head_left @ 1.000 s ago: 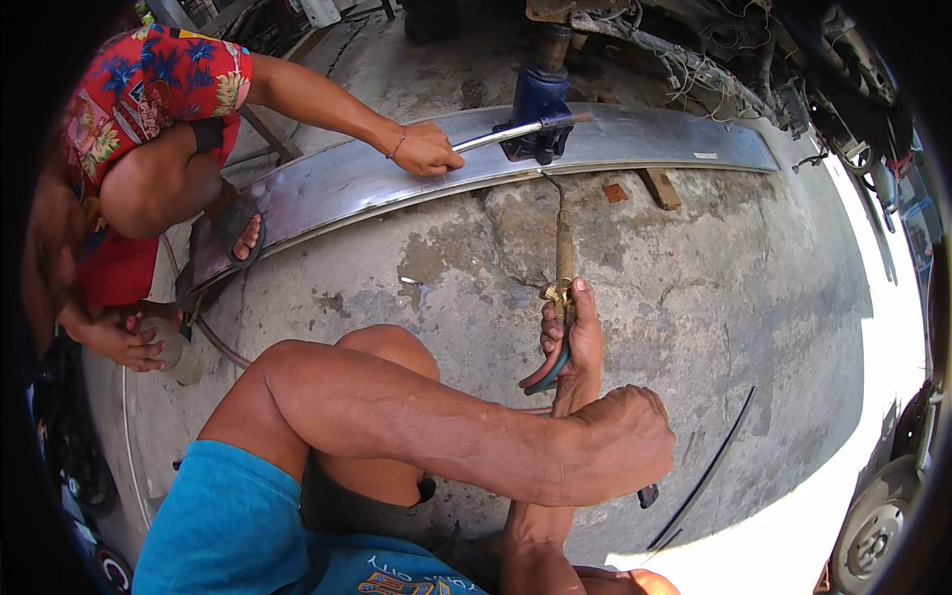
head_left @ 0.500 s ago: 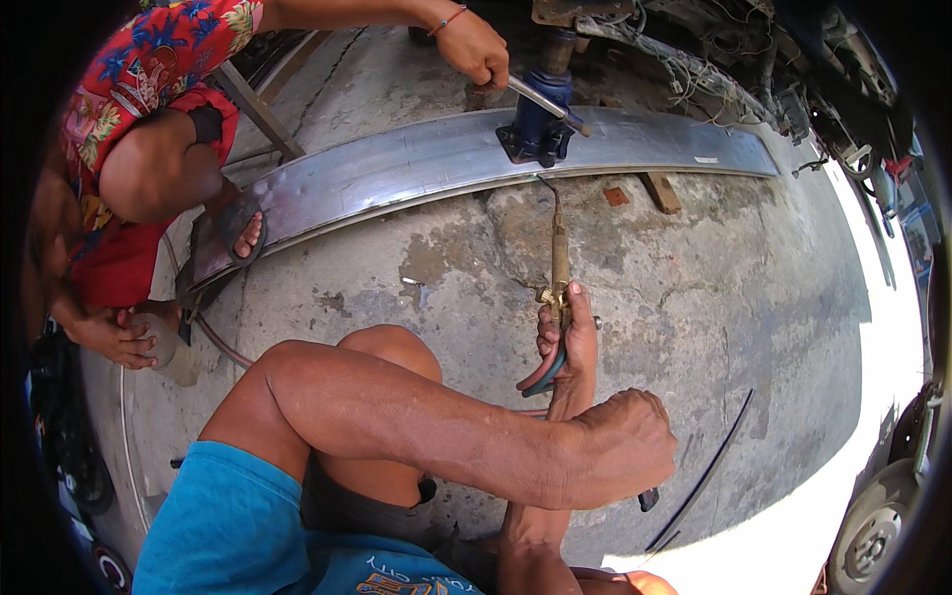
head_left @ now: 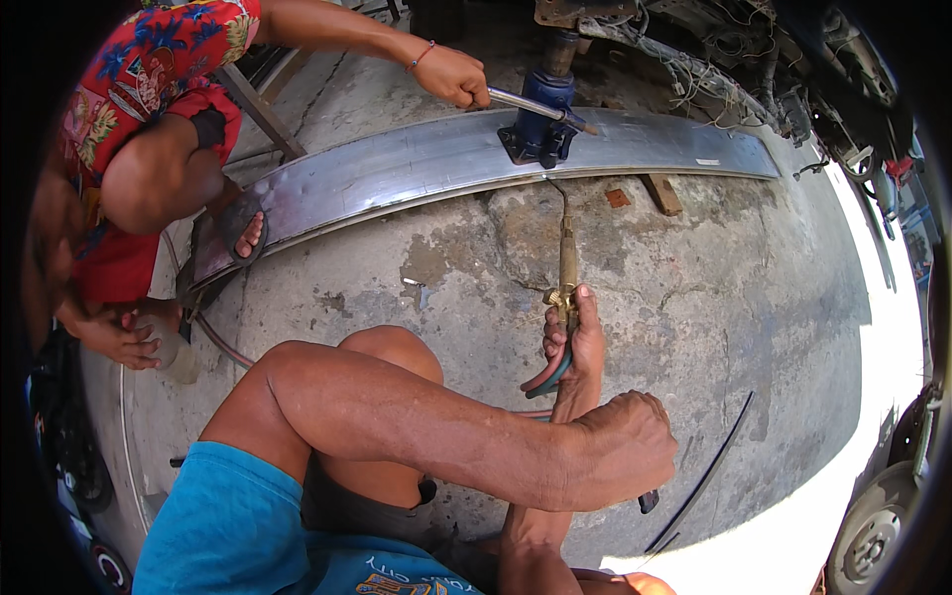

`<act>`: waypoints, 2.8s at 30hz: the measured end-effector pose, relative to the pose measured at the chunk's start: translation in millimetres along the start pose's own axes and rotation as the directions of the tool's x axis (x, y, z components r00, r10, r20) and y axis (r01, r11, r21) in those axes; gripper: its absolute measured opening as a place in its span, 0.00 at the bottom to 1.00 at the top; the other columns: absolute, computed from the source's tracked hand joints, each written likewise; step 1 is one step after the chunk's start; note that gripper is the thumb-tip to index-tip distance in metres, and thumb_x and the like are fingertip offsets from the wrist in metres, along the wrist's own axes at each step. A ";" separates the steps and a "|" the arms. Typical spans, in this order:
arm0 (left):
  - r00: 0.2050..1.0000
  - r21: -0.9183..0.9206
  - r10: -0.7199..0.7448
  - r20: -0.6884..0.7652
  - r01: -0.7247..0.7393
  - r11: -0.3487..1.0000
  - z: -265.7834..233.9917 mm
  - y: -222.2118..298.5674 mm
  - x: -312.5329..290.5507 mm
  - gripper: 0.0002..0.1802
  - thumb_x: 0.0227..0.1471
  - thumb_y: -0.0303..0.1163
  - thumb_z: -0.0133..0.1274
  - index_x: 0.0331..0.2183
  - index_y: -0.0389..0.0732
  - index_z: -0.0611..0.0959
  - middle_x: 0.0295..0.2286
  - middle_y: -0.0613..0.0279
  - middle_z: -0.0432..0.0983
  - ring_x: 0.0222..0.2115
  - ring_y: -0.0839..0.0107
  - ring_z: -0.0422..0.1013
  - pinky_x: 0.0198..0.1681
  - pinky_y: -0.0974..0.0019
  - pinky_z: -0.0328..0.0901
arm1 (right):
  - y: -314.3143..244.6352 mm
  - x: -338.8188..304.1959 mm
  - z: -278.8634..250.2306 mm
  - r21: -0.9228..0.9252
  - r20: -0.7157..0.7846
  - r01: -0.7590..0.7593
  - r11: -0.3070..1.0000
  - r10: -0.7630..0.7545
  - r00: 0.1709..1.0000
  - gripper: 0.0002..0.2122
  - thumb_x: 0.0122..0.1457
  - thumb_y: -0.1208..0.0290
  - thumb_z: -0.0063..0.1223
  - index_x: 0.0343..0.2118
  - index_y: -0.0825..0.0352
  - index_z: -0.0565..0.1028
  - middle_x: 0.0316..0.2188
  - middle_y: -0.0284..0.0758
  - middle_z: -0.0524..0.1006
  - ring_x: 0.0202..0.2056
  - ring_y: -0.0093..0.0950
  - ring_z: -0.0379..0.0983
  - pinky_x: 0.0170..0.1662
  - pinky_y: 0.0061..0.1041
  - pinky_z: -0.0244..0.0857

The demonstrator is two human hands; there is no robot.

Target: The person uses a welding torch to join a curved metal panel to a vehicle frame while another person assists by holding the panel in place with a metal rod. The welder moves along the seam, applying heat and filler to create a continuous weld.

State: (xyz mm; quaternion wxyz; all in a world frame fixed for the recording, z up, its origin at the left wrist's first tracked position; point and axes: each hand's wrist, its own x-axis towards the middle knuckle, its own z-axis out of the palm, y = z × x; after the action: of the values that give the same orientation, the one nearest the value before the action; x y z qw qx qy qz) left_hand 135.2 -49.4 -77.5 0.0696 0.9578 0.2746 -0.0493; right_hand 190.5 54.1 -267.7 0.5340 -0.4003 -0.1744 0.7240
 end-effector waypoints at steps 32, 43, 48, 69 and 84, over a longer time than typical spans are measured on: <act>0.995 0.078 -0.069 -0.066 0.074 0.994 6.8 8.3 3.1 0.29 0.40 0.28 0.64 0.46 0.24 0.82 0.36 0.49 0.81 0.39 0.60 0.76 0.45 0.51 0.75 | 1.6 -8.4 5.5 -0.069 0.066 -0.045 0.997 0.049 0.997 0.16 0.69 0.50 0.54 0.43 0.56 0.66 0.22 0.35 0.74 0.12 0.17 0.63 0.10 0.16 0.60; 0.994 0.074 -0.108 -0.034 0.110 0.991 22.0 16.9 2.6 0.31 0.43 0.28 0.64 0.51 0.26 0.81 0.43 0.47 0.81 0.43 0.57 0.76 0.48 0.50 0.73 | -16.6 4.2 17.4 -0.186 -0.013 0.041 0.982 -0.044 0.999 0.16 0.70 0.50 0.54 0.46 0.57 0.65 0.21 0.33 0.72 0.13 0.19 0.64 0.13 0.20 0.61; 0.985 0.068 -0.105 -0.136 0.115 0.991 36.5 17.6 2.9 0.23 0.43 0.27 0.64 0.44 0.30 0.82 0.39 0.50 0.79 0.40 0.60 0.75 0.42 0.55 0.70 | -17.2 13.5 30.2 -0.320 -0.054 0.074 0.944 -0.096 0.994 0.15 0.71 0.53 0.54 0.46 0.58 0.66 0.20 0.33 0.72 0.14 0.21 0.67 0.13 0.22 0.63; 0.980 0.127 -0.064 -0.188 0.089 0.988 14.4 7.1 1.0 0.23 0.43 0.29 0.61 0.43 0.29 0.85 0.40 0.46 0.82 0.39 0.61 0.78 0.36 0.61 0.73 | -0.9 2.6 43.4 -0.538 -0.029 0.065 0.840 -0.095 0.995 0.15 0.71 0.55 0.54 0.47 0.62 0.69 0.20 0.34 0.73 0.14 0.21 0.69 0.13 0.24 0.65; 0.988 0.124 0.094 -0.120 -0.079 0.989 17.9 -8.7 3.2 0.29 0.46 0.29 0.61 0.50 0.22 0.81 0.42 0.39 0.82 0.41 0.55 0.79 0.38 0.57 0.77 | -12.7 -1.8 38.5 -0.494 -0.028 0.063 0.867 -0.088 0.996 0.16 0.71 0.55 0.53 0.49 0.61 0.69 0.20 0.33 0.73 0.15 0.21 0.69 0.14 0.24 0.66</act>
State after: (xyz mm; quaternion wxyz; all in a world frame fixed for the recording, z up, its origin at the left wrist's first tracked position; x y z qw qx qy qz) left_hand 132.3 -43.4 -96.5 -0.0028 0.9724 0.2332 -0.0020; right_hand 169.2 63.9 -234.6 0.4467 -0.5338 -0.3550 0.6241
